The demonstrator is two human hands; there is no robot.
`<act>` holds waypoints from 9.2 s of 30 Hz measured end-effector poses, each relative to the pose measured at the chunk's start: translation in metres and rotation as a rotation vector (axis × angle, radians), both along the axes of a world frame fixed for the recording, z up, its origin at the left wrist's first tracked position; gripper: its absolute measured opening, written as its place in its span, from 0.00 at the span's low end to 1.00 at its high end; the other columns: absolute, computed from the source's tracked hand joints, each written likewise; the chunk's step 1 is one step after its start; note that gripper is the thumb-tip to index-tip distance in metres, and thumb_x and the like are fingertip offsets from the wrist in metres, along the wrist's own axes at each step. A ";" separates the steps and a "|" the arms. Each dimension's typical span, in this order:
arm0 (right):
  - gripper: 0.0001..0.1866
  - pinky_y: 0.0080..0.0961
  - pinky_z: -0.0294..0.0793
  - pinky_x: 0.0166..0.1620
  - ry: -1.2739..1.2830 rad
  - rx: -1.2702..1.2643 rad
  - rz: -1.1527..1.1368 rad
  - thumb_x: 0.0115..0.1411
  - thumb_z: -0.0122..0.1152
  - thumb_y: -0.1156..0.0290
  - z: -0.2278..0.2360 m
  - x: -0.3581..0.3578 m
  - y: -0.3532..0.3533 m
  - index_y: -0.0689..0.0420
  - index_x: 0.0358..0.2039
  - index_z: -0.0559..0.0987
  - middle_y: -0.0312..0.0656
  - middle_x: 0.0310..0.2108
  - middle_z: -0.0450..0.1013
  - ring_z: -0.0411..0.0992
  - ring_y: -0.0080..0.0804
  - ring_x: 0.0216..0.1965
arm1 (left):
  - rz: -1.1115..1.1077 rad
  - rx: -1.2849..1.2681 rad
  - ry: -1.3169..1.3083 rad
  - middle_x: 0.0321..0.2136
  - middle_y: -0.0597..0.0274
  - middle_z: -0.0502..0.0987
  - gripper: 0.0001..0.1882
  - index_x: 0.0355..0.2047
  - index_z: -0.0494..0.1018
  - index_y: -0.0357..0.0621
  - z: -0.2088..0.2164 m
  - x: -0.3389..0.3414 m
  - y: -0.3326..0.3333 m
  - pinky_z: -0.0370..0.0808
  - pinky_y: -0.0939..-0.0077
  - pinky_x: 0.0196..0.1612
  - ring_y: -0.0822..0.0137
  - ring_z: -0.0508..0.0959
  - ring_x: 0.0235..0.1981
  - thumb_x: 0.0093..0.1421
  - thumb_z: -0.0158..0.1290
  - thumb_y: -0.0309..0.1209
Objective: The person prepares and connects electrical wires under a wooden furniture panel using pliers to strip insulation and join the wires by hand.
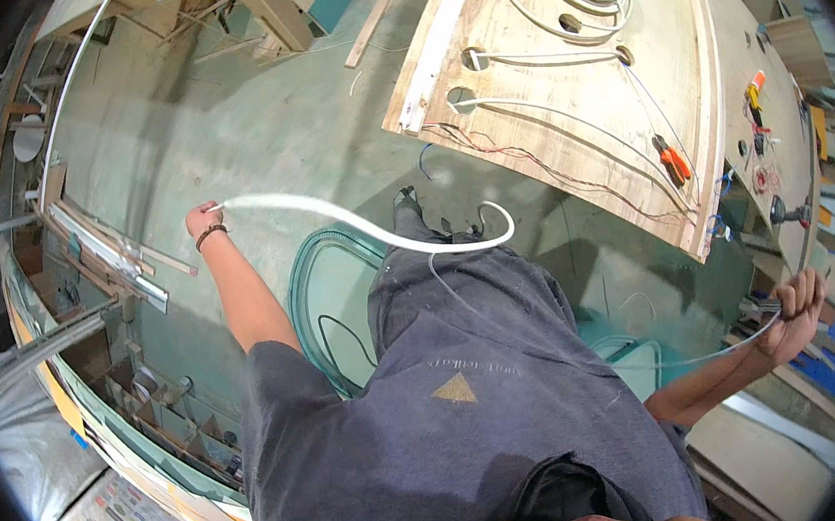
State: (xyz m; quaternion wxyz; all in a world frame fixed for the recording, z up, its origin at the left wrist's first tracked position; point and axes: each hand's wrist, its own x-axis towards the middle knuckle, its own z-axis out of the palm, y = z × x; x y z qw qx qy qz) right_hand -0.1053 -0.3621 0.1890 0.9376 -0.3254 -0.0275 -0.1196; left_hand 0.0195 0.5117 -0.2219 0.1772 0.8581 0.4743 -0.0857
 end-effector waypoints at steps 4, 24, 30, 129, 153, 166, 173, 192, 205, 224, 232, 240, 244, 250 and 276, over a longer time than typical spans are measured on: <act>0.14 0.14 0.45 0.15 -0.011 0.149 0.276 0.74 0.34 0.66 0.002 0.042 0.138 0.52 0.28 0.59 0.31 0.18 0.48 0.44 0.17 0.16 | 0.203 0.016 -0.478 0.44 0.49 0.78 0.14 0.46 0.73 0.33 0.006 0.021 -0.060 0.73 0.67 0.48 0.58 0.78 0.45 0.61 0.49 0.26; 0.21 0.17 0.44 0.13 -0.081 -0.103 0.101 0.74 0.34 0.56 -0.010 0.056 0.152 0.61 0.41 0.71 0.29 0.17 0.51 0.45 0.16 0.13 | -1.288 -1.048 -0.010 0.27 0.54 0.81 0.23 0.36 0.81 0.41 0.027 -0.027 -0.419 0.73 0.68 0.37 0.62 0.79 0.30 0.67 0.48 0.49; 0.14 0.20 0.45 0.20 -0.171 -0.389 -0.436 0.71 0.45 0.64 -0.016 -0.074 -0.112 0.60 0.34 0.73 0.28 0.15 0.46 0.41 0.18 0.15 | -0.994 -0.981 -0.180 0.19 0.60 0.75 0.24 0.29 0.78 0.36 -0.004 -0.023 -0.334 0.70 0.72 0.30 0.71 0.72 0.23 0.68 0.47 0.46; 0.16 0.16 0.55 0.26 0.418 -0.547 -0.125 0.70 0.52 0.59 -0.142 0.065 0.146 0.56 0.28 0.72 0.26 0.20 0.59 0.55 0.15 0.21 | -0.397 -1.493 -1.146 0.17 0.81 0.62 0.12 0.36 0.73 0.43 0.340 0.182 -0.383 0.47 0.86 0.17 0.84 0.51 0.15 0.70 0.49 0.39; 0.24 0.39 0.64 0.24 0.353 -2.370 -0.852 0.69 0.50 0.52 -0.145 -0.004 -0.161 0.60 0.24 0.68 0.52 0.20 0.61 0.64 0.54 0.21 | -1.673 0.719 -0.752 0.19 0.62 0.66 0.21 0.22 0.61 0.47 0.242 0.148 -0.200 0.67 0.67 0.26 0.59 0.70 0.21 0.64 0.51 0.47; 0.21 0.44 0.69 0.31 0.490 -2.570 -0.849 0.70 0.44 0.51 -0.108 -0.047 -0.193 0.54 0.35 0.77 0.51 0.28 0.70 0.72 0.56 0.30 | -1.750 0.806 -0.890 0.23 0.66 0.70 0.06 0.33 0.69 0.47 0.253 0.172 -0.169 0.70 0.67 0.35 0.64 0.72 0.27 0.61 0.55 0.30; 0.16 0.39 0.72 0.33 0.600 -2.659 -0.673 0.72 0.43 0.58 -0.098 -0.082 -0.213 0.54 0.36 0.75 0.46 0.31 0.72 0.74 0.51 0.34 | -1.530 0.464 -0.841 0.26 0.57 0.76 0.04 0.33 0.70 0.43 0.199 0.204 -0.156 0.72 0.66 0.25 0.55 0.78 0.24 0.63 0.53 0.27; 0.25 0.34 0.72 0.37 0.787 -2.536 -1.048 0.71 0.43 0.46 -0.037 -0.112 -0.129 0.54 0.41 0.79 0.50 0.29 0.73 0.71 0.48 0.30 | -1.600 0.374 -0.871 0.15 0.54 0.72 0.19 0.29 0.67 0.48 0.098 0.319 -0.154 0.68 0.60 0.19 0.51 0.75 0.17 0.69 0.44 0.48; 0.20 0.40 0.74 0.39 1.222 -2.615 -0.913 0.72 0.43 0.55 -0.049 -0.170 -0.144 0.54 0.42 0.80 0.47 0.35 0.77 0.77 0.47 0.39 | -1.685 0.367 -0.879 0.17 0.56 0.75 0.21 0.31 0.71 0.50 0.096 0.411 -0.220 0.69 0.61 0.19 0.52 0.76 0.19 0.69 0.42 0.52; 0.10 0.24 0.72 0.46 0.513 -0.673 -0.297 0.72 0.45 0.69 -0.240 0.185 0.206 0.60 0.44 0.72 0.40 0.37 0.78 0.73 0.24 0.38 | -1.015 -1.550 -0.264 0.37 0.61 0.76 0.17 0.57 0.63 0.41 0.119 0.300 -0.486 0.74 0.71 0.49 0.70 0.76 0.42 0.71 0.46 0.33; 0.10 0.24 0.75 0.43 0.488 -0.707 -0.199 0.71 0.42 0.72 -0.252 0.205 0.230 0.64 0.44 0.71 0.43 0.38 0.78 0.74 0.25 0.36 | -1.025 -1.299 -0.179 0.36 0.56 0.77 0.13 0.52 0.67 0.38 0.109 0.290 -0.487 0.80 0.73 0.43 0.68 0.80 0.38 0.70 0.47 0.31; 0.10 0.26 0.76 0.46 0.559 -0.791 -0.325 0.71 0.41 0.74 -0.302 0.220 0.287 0.65 0.42 0.71 0.44 0.38 0.78 0.76 0.28 0.38 | -1.067 -1.297 -0.140 0.38 0.55 0.77 0.12 0.50 0.68 0.35 0.066 0.311 -0.492 0.82 0.75 0.43 0.65 0.82 0.41 0.69 0.48 0.28; 0.11 0.26 0.75 0.43 0.689 -0.817 -0.470 0.70 0.45 0.73 -0.327 0.226 0.314 0.65 0.42 0.75 0.43 0.36 0.78 0.76 0.27 0.36 | -1.252 -1.089 -0.099 0.33 0.56 0.81 0.12 0.45 0.75 0.32 0.056 0.320 -0.498 0.83 0.76 0.37 0.68 0.83 0.34 0.67 0.50 0.28; 0.11 0.21 0.74 0.39 0.893 -0.773 -0.602 0.66 0.53 0.73 -0.342 0.222 0.355 0.64 0.43 0.79 0.40 0.33 0.78 0.75 0.22 0.34 | -1.449 -1.028 -0.149 0.28 0.56 0.82 0.12 0.42 0.79 0.34 0.053 0.331 -0.507 0.79 0.76 0.28 0.71 0.82 0.26 0.64 0.52 0.30; 0.18 0.17 0.69 0.31 0.711 -0.178 -1.109 0.73 0.44 0.64 -0.210 0.148 0.348 0.61 0.57 0.69 0.32 0.24 0.67 0.65 0.17 0.24 | -1.251 -1.654 0.182 0.31 0.62 0.79 0.11 0.50 0.65 0.46 0.118 0.402 -0.473 0.69 0.84 0.28 0.76 0.76 0.27 0.71 0.45 0.35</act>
